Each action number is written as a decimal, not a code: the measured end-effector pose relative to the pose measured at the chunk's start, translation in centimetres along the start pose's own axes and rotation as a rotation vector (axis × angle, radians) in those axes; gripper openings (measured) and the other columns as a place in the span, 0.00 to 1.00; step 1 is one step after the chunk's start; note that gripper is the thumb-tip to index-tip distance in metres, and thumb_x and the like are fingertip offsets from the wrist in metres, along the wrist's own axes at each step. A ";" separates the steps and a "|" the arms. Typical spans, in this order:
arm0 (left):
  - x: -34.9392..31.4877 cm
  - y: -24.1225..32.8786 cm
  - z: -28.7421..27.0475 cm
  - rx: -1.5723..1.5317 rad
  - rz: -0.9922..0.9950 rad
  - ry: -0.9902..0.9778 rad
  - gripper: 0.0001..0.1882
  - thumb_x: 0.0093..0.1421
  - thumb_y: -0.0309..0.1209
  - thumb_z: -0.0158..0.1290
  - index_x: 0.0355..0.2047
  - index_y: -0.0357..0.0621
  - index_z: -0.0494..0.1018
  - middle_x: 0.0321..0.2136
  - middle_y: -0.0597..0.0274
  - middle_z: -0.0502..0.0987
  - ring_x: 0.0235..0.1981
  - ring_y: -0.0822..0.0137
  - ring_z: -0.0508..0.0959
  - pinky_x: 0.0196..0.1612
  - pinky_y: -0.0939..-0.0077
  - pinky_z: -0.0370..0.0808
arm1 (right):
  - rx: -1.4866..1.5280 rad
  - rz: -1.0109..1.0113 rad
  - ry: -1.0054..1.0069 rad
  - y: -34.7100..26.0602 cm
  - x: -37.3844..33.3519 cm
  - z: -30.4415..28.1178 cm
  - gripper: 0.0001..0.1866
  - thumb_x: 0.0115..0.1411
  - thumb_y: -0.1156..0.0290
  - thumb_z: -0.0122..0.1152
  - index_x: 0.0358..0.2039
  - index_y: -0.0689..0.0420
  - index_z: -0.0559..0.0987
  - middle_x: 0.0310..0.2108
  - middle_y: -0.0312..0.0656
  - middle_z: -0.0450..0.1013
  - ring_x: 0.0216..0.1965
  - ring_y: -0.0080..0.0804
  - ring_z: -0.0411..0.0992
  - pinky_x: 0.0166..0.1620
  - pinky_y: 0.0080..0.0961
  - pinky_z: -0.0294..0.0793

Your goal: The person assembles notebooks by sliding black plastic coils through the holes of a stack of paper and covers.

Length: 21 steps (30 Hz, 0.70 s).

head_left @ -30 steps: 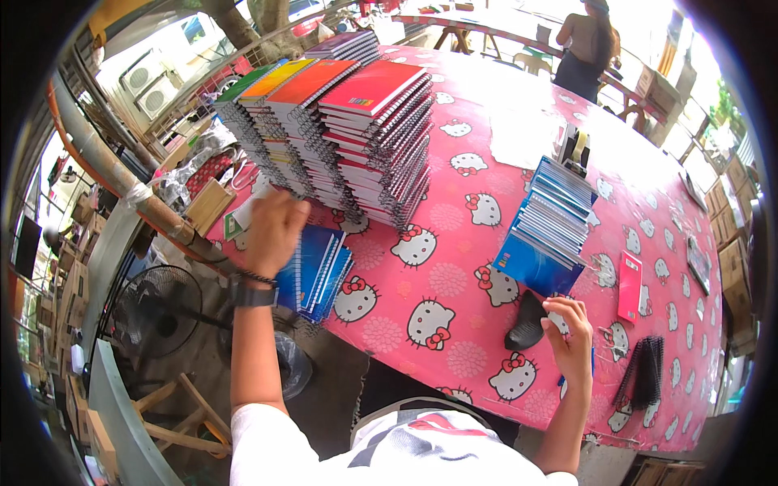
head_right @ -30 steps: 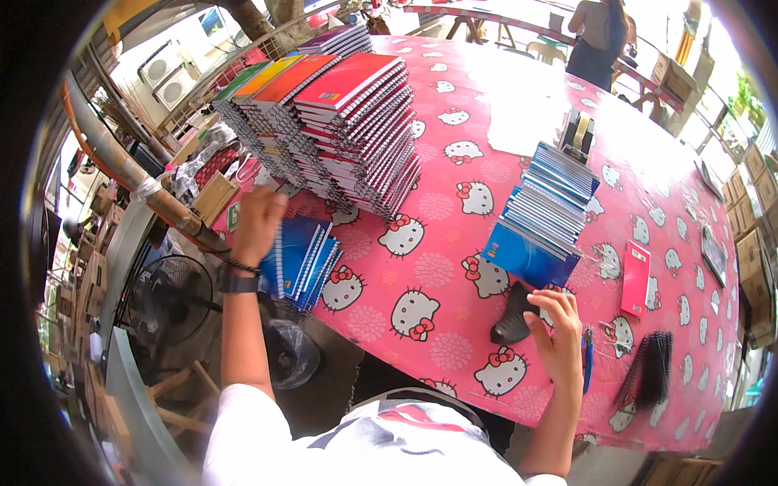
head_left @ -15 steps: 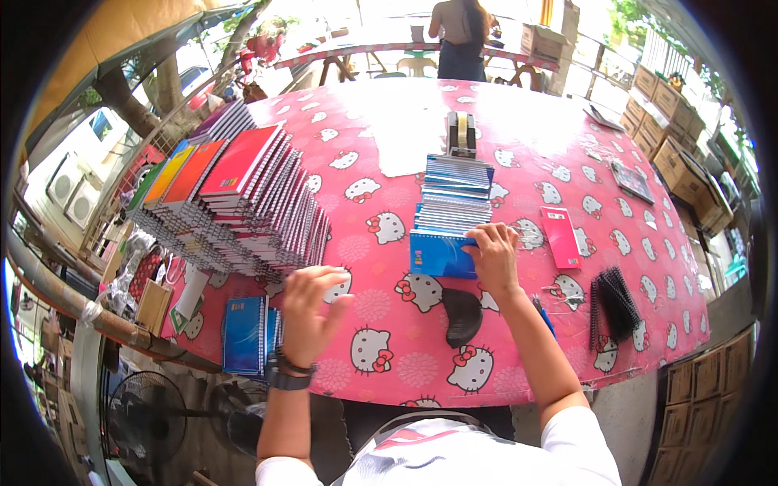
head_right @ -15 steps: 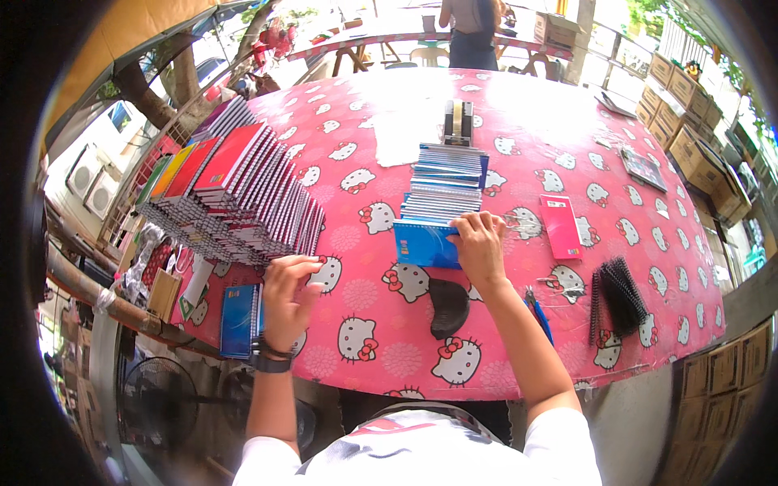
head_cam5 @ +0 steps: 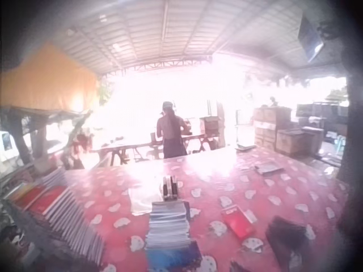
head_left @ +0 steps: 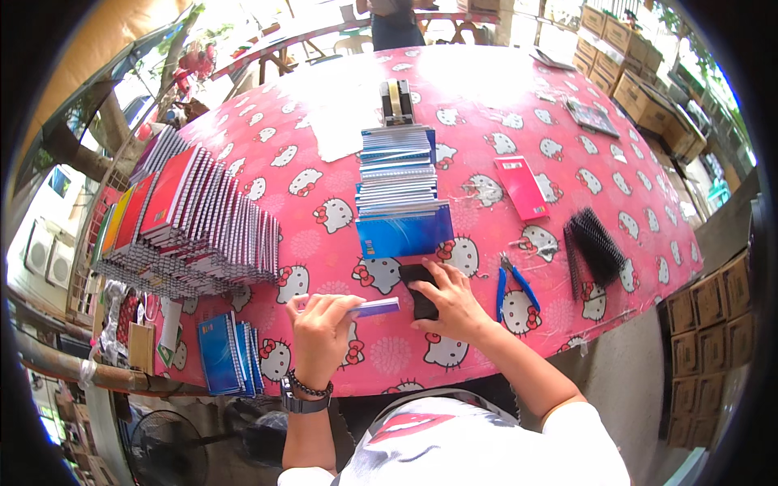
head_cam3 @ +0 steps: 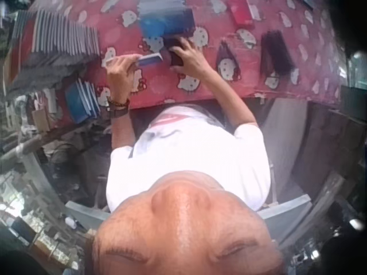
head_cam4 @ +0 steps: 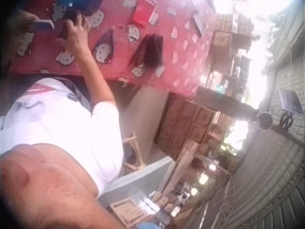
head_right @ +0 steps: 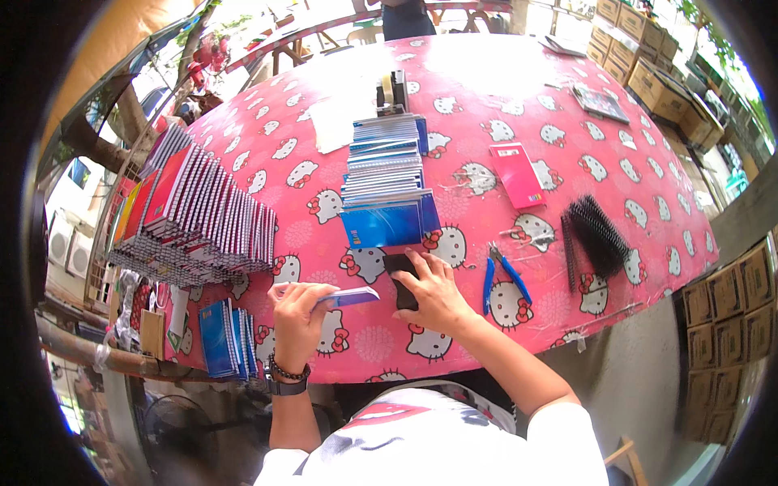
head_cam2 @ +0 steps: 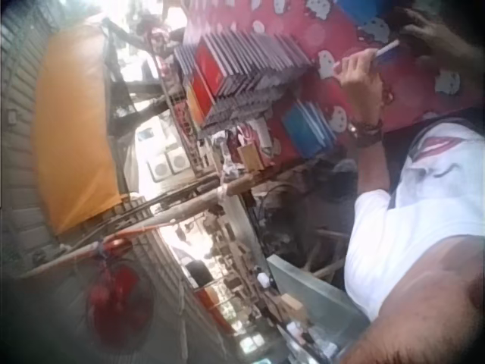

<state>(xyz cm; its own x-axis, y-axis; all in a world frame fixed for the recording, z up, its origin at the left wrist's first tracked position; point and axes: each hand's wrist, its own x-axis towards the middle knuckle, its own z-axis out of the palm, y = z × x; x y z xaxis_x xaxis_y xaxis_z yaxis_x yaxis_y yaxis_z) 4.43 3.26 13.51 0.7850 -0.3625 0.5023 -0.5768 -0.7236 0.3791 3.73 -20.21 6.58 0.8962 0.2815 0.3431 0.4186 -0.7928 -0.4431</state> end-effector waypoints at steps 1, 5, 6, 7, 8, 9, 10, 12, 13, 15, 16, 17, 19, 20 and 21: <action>0.0 0.0 0.1 -0.005 0.000 -0.001 0.08 0.51 0.25 0.57 0.33 0.53 0.77 0.27 0.72 0.79 0.32 0.69 0.76 0.45 0.65 0.59 | 0.032 0.005 -0.013 0.4 -0.3 0.2 0.36 0.35 0.60 0.75 0.47 0.49 0.71 0.58 0.51 0.57 0.59 0.56 0.54 0.58 0.49 0.61; -0.4 0.8 1.9 0.000 0.029 -0.036 0.10 0.52 0.25 0.57 0.35 0.54 0.77 0.29 0.73 0.78 0.33 0.71 0.75 0.48 0.64 0.59 | 0.101 0.153 0.076 2.2 -1.2 -3.2 0.35 0.37 0.62 0.74 0.48 0.52 0.71 0.60 0.52 0.55 0.61 0.56 0.50 0.61 0.47 0.54; -0.5 1.2 3.3 0.003 0.058 -0.062 0.11 0.52 0.25 0.56 0.36 0.54 0.77 0.29 0.73 0.78 0.34 0.71 0.75 0.48 0.64 0.58 | -0.037 0.215 0.136 3.6 -1.6 -3.4 0.36 0.39 0.61 0.74 0.50 0.51 0.70 0.62 0.51 0.53 0.62 0.57 0.47 0.62 0.47 0.52; -0.7 1.4 4.3 0.005 0.088 -0.088 0.12 0.52 0.25 0.56 0.37 0.55 0.77 0.30 0.73 0.78 0.34 0.72 0.75 0.49 0.64 0.58 | -0.176 0.277 0.195 4.0 -1.5 -3.9 0.37 0.41 0.60 0.73 0.53 0.50 0.70 0.63 0.50 0.52 0.64 0.57 0.45 0.63 0.46 0.50; -1.2 1.4 5.1 -0.008 0.081 -0.099 0.16 0.51 0.25 0.57 0.41 0.56 0.78 0.30 0.72 0.78 0.36 0.70 0.75 0.51 0.62 0.57 | -0.239 0.329 0.127 3.7 -1.7 -4.7 0.39 0.48 0.57 0.69 0.59 0.51 0.65 0.65 0.49 0.50 0.66 0.54 0.43 0.64 0.45 0.47; -1.2 1.6 5.3 0.005 0.081 -0.095 0.17 0.51 0.25 0.57 0.42 0.57 0.78 0.30 0.72 0.77 0.36 0.70 0.75 0.52 0.60 0.56 | -0.148 0.267 0.152 3.8 -1.9 -4.5 0.39 0.49 0.57 0.68 0.60 0.53 0.63 0.65 0.49 0.49 0.66 0.53 0.43 0.65 0.45 0.46; -1.2 1.6 5.4 0.020 0.079 -0.092 0.18 0.51 0.25 0.57 0.43 0.57 0.78 0.30 0.72 0.77 0.36 0.70 0.75 0.53 0.59 0.55 | -0.056 0.203 0.178 4.0 -2.1 -4.2 0.40 0.50 0.56 0.68 0.61 0.54 0.62 0.66 0.48 0.49 0.67 0.52 0.43 0.65 0.44 0.45; -1.7 1.2 5.8 0.040 0.050 -0.113 0.21 0.53 0.26 0.56 0.48 0.60 0.76 0.30 0.75 0.76 0.37 0.72 0.74 0.59 0.52 0.46 | 0.298 0.135 0.191 2.6 -2.0 -3.6 0.42 0.53 0.56 0.66 0.62 0.59 0.58 0.66 0.50 0.48 0.68 0.47 0.43 0.67 0.41 0.42; -1.5 1.8 6.1 0.092 0.040 -0.080 0.21 0.53 0.26 0.56 0.48 0.60 0.75 0.30 0.75 0.75 0.37 0.72 0.74 0.60 0.51 0.43 | 0.503 0.102 0.231 1.8 -2.1 -2.5 0.44 0.53 0.56 0.66 0.64 0.60 0.55 0.67 0.53 0.46 0.68 0.47 0.41 0.67 0.40 0.41; -0.9 3.3 6.6 0.194 0.028 -0.011 0.21 0.54 0.27 0.55 0.48 0.61 0.75 0.30 0.76 0.75 0.38 0.73 0.74 0.63 0.48 0.38 | 0.540 0.071 0.167 0.3 -2.4 -0.5 0.53 0.54 0.51 0.64 0.67 0.62 0.43 0.68 0.57 0.38 0.70 0.49 0.32 0.68 0.41 0.36; -1.0 3.4 7.0 0.192 0.029 0.002 0.20 0.54 0.27 0.56 0.48 0.61 0.75 0.30 0.77 0.74 0.38 0.74 0.74 0.64 0.48 0.33 | 0.627 0.038 0.120 -0.1 -2.2 0.8 0.55 0.55 0.48 0.62 0.67 0.63 0.37 0.68 0.58 0.34 0.70 0.50 0.30 0.68 0.41 0.34; -1.2 3.4 7.3 0.186 0.030 -0.002 0.20 0.54 0.28 0.56 0.48 0.60 0.76 0.30 0.77 0.74 0.38 0.74 0.74 0.64 0.49 0.33 | 0.697 0.033 0.075 -0.7 -2.0 1.8 0.56 0.55 0.48 0.62 0.66 0.64 0.35 0.68 0.59 0.32 0.70 0.51 0.28 0.68 0.41 0.34; -1.7 2.8 7.6 0.175 0.031 -0.010 0.19 0.54 0.28 0.56 0.47 0.60 0.76 0.30 0.77 0.75 0.37 0.74 0.74 0.64 0.51 0.34 | 0.788 0.002 0.082 -1.5 -1.6 2.2 0.56 0.55 0.49 0.61 0.66 0.65 0.34 0.68 0.59 0.31 0.70 0.52 0.28 0.68 0.40 0.33; -1.7 3.0 7.3 0.162 0.037 -0.013 0.18 0.53 0.26 0.56 0.46 0.57 0.76 0.30 0.76 0.75 0.36 0.74 0.74 0.63 0.57 0.42 | 0.702 0.001 0.026 -1.0 -1.5 1.4 0.58 0.56 0.45 0.59 0.66 0.63 0.29 0.69 0.55 0.28 0.70 0.46 0.26 0.68 0.36 0.30; -1.9 2.7 7.1 0.138 0.049 -0.018 0.19 0.53 0.25 0.56 0.46 0.57 0.76 0.30 0.76 0.75 0.36 0.74 0.74 0.61 0.59 0.45 | 0.572 -0.027 0.239 -0.5 -1.2 0.3 0.50 0.57 0.50 0.60 0.67 0.62 0.44 0.66 0.58 0.44 0.68 0.47 0.44 0.66 0.36 0.46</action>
<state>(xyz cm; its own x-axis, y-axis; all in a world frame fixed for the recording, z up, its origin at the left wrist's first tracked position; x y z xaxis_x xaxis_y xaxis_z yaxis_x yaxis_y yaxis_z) 2.99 -2.21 8.11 0.7612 -0.4090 0.5032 -0.5788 -0.7784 0.2430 2.47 -20.00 6.14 0.8542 0.1161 0.5068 0.5124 -0.3531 -0.7828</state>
